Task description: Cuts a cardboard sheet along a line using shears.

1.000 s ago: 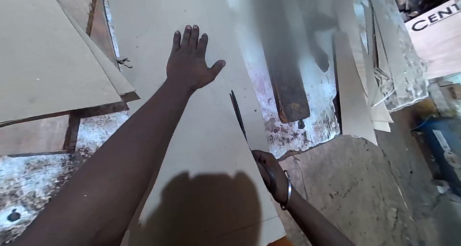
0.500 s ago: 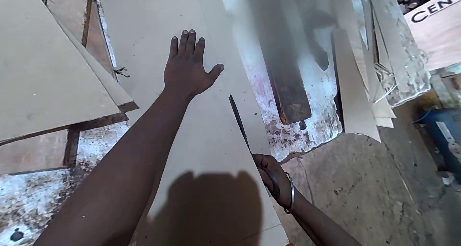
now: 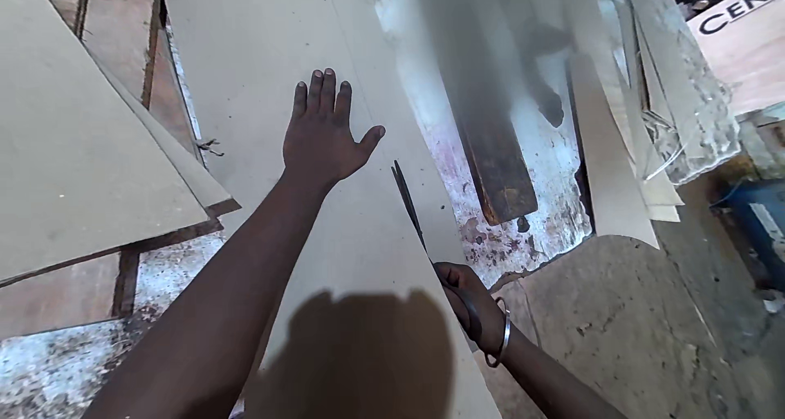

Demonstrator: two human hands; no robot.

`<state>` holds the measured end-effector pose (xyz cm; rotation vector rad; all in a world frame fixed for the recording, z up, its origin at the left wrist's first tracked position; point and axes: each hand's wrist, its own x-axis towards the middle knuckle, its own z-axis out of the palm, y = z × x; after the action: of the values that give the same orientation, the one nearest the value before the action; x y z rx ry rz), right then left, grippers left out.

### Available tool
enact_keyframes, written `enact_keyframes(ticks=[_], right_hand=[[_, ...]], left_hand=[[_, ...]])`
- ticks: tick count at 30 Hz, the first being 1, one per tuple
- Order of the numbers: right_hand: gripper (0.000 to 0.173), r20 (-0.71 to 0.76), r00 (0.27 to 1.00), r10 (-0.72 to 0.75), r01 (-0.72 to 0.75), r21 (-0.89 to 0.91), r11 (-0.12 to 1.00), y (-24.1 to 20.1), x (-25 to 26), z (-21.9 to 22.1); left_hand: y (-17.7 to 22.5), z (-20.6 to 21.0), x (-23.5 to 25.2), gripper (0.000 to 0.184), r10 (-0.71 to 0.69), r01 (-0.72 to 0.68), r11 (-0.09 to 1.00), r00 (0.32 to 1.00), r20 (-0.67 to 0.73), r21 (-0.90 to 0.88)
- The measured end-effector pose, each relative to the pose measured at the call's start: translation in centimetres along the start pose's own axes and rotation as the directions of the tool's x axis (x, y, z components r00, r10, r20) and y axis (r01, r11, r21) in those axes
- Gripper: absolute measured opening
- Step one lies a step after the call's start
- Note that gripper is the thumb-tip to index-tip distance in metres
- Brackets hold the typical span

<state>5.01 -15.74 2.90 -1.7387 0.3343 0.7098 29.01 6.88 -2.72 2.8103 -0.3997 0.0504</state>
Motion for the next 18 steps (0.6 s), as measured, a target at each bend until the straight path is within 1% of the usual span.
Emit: enact_keyframes(ticks=[5, 8, 9, 12, 15, 18], right_hand=[[0.036, 0.023, 0.999, -0.048, 0.047, 0.056, 0.997, 0.9, 0.0, -0.1], [0.035, 0.013, 0.998, -0.065, 0.063, 0.092, 0.994, 1.4, 0.0, 0.0], [0.032, 0.013, 0.998, -0.062, 0.061, 0.101, 0.993, 1.5, 0.0, 0.1], [0.026, 0.020, 1.000, -0.006, 0.004, 0.081, 0.997, 0.1, 0.1, -0.2], [0.033, 0.059, 0.995, 0.076, -0.078, 0.039, 0.996, -1.7, 0.8, -0.7], [0.034, 0.050, 0.998, 0.049, -0.051, 0.036, 0.998, -1.6, 1.1, -0.6]], left_hand=[[0.0, 0.0, -0.1, 0.106, 0.000, 0.000, 1.000, 1.000, -0.015, -0.020], [0.1, 0.1, -0.2, 0.103, -0.002, 0.001, 1.000, 1.000, -0.016, -0.023], [0.0, 0.1, -0.1, 0.101, -0.003, 0.002, 1.000, 1.000, -0.022, -0.021], [0.1, 0.2, 0.0, 0.099, -0.008, 0.008, 1.000, 1.000, -0.023, -0.009], [0.2, 0.3, -0.1, 0.098, -0.002, 0.001, 1.000, 1.000, -0.024, -0.013], [0.1, 0.4, 0.0, 0.097, -0.004, 0.003, 1.000, 1.000, -0.029, -0.008]])
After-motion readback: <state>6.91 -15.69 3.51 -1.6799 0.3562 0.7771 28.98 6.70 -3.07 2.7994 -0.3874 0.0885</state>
